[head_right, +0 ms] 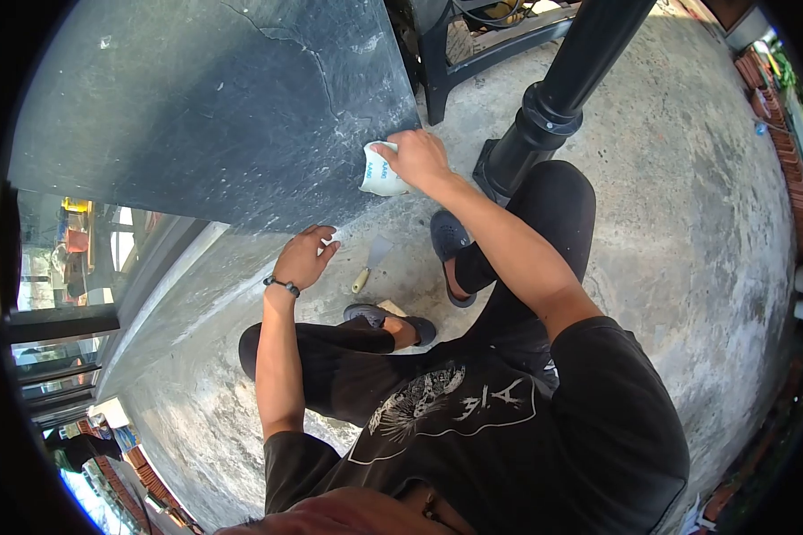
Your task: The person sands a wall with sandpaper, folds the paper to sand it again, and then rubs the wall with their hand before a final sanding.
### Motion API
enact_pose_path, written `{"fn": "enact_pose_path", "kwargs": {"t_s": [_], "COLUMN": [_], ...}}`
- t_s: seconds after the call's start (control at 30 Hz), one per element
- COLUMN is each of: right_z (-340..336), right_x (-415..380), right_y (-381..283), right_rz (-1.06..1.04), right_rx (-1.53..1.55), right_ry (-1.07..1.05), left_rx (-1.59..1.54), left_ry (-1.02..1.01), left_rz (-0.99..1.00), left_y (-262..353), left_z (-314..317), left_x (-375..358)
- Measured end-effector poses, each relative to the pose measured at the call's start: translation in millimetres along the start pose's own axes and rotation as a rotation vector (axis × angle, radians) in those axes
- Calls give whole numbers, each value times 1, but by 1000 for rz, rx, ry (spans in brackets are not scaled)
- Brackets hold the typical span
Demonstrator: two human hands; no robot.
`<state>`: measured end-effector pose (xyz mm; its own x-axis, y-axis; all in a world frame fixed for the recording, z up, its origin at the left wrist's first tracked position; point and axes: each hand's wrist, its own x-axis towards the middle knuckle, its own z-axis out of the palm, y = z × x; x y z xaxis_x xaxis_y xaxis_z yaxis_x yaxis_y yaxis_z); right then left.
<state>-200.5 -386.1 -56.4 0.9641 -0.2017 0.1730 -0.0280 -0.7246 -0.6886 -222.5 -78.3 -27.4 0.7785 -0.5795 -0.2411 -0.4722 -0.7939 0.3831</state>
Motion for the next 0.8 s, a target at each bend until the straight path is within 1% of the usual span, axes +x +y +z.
{"fn": "enact_pose_path", "kwargs": {"t_s": [0.07,0.1,0.2,0.27,0.3,0.4,0.43,0.53,0.63,0.73,0.8], "right_z": [-3,-5,-13,-16,-18,-22,-16,-10,-8,-9,-16], "right_x": [-7,-8,-4,4,9,18,17,11,5,2,1], "right_y": [1,-1,-10,-19,-23,-27,-24,-12,-2,1,-14], "right_rz": [-58,-70,-136,-129,-125,-77,-72,81,188,142,85], "right_rx": [-64,-41,-23,88,144,158,211,290,347,308,317], "right_ry": [-50,-59,17,106,150,187,218,195,126,157,137], "left_rx": [5,2,-1,18,27,32,24,7,-9,-10,4], "left_ry": [12,21,32,23,17,-14,-20,-27,-24,1,21], "left_rz": [15,18,25,18,13,-4,-12,-31,-36,-13,1], "left_y": [3,4,3,1,1,-3,-4,-7,-5,-3,-2], "left_z": [-3,-4,-4,-2,-1,1,2,0,-3,-4,-4], "left_x": [0,0,1,1,0,-3,-4,-5,-7,-5,-6]}}
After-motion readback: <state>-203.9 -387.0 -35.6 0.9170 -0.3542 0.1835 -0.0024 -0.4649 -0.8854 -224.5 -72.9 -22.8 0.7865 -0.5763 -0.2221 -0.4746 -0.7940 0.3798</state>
